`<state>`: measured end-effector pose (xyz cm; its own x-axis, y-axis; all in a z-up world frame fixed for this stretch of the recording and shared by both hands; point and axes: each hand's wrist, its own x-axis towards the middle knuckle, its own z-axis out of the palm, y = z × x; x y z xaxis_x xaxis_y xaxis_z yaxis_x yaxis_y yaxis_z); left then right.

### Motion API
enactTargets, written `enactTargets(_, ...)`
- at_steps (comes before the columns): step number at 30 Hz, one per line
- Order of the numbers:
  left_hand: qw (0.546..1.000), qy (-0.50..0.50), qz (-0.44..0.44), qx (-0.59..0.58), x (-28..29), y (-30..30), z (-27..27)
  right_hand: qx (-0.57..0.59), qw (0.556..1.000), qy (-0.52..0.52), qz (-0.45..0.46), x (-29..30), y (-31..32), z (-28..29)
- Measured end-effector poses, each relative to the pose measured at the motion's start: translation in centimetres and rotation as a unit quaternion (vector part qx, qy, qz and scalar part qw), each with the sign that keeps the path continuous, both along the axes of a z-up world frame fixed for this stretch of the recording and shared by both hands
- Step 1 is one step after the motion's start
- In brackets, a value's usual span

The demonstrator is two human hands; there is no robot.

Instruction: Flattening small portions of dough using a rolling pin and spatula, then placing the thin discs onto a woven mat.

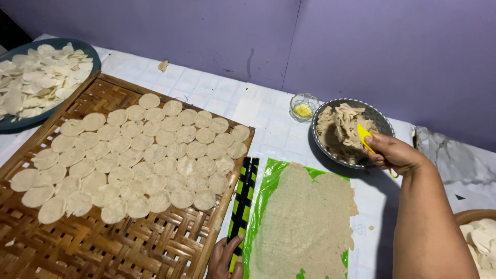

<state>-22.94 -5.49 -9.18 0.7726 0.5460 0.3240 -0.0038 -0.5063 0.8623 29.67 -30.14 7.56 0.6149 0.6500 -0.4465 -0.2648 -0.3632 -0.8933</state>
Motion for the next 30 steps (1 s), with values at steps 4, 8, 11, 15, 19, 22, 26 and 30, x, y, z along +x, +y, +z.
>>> enactTargets(4, 0.996, 0.085, 0.015, -0.006, -0.5, -0.6, 5.1, -0.012, 1.0, -0.013, 0.006, -6.1, 0.5, 0.3)
enactTargets(8, 0.993, 0.114, 0.002, -0.022, -0.6, -0.7, 7.1, -0.012, 0.999, 0.009, -0.036, -15.9, 3.3, -0.6)
enactTargets(11, 0.991, 0.131, 0.004, -0.016, -0.4, -0.7, 8.2, -0.003, 0.996, 0.081, -0.033, -23.3, 5.4, -2.6)
enactTargets(15, 0.996, 0.083, 0.011, 0.001, -0.2, -0.8, 8.2, -0.006, 0.982, 0.185, -0.033, -30.7, 8.4, -4.4)
enactTargets(19, 0.995, 0.1, 0.005, 0.006, -0.2, -0.7, 8.9, -0.038, 0.985, 0.159, -0.048, -34.7, 11.2, -3.9)
enactTargets(22, 0.994, 0.112, 0.005, 0.003, -0.5, -0.9, 8.7, -0.123, 0.987, 0.071, -0.068, -35.9, 12.2, -1.8)
enactTargets(26, 0.994, 0.11, 0.002, 0.007, -0.4, -0.7, 8.3, -0.294, 0.944, -0.144, 0.034, -35.1, 11.2, -2.0)
enactTargets(30, 0.994, 0.105, -0.004, 0.006, -0.2, -0.6, 8.6, -0.27, 0.96, -0.078, 0.013, -36.5, 11.7, 1.7)
